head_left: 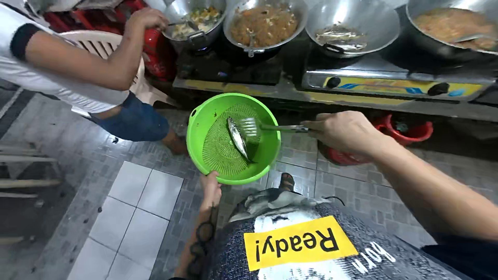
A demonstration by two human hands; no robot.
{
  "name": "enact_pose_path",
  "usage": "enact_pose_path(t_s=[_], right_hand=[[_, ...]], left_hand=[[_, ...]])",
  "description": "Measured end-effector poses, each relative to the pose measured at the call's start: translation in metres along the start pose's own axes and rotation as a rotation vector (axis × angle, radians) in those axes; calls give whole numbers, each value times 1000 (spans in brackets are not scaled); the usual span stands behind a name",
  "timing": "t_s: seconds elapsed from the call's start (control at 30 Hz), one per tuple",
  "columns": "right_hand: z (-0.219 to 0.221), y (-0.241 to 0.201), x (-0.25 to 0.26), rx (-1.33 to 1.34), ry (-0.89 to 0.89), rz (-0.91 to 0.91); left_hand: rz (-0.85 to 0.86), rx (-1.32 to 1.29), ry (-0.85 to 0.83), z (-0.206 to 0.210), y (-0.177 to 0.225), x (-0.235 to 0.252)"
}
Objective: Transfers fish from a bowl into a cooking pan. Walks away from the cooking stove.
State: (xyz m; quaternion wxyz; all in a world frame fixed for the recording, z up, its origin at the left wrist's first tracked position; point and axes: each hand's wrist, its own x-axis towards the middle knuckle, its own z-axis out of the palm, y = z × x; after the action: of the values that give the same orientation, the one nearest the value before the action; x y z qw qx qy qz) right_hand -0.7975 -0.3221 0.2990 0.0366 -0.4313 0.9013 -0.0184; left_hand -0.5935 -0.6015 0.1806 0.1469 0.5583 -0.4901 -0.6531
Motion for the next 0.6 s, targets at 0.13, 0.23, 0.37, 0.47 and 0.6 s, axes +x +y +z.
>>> enact_pose_path(t_s=[0.13,0.23,0.37,0.47,0.6], right_hand=[[2,-2,15,19,-228,95],[26,17,23,241,-338,122],[62,14,14,536,-339,122],[84,8,11,704,-345,145],[95,9,11,761,-474,165]], left_hand=[[24,93,-16,-25,13,7],[13,139,-64,-31,19,11],[-30,169,-127,-21,24,11],[5,201,-156,-5,24,7],[-10,215,-172,19,23,5]])
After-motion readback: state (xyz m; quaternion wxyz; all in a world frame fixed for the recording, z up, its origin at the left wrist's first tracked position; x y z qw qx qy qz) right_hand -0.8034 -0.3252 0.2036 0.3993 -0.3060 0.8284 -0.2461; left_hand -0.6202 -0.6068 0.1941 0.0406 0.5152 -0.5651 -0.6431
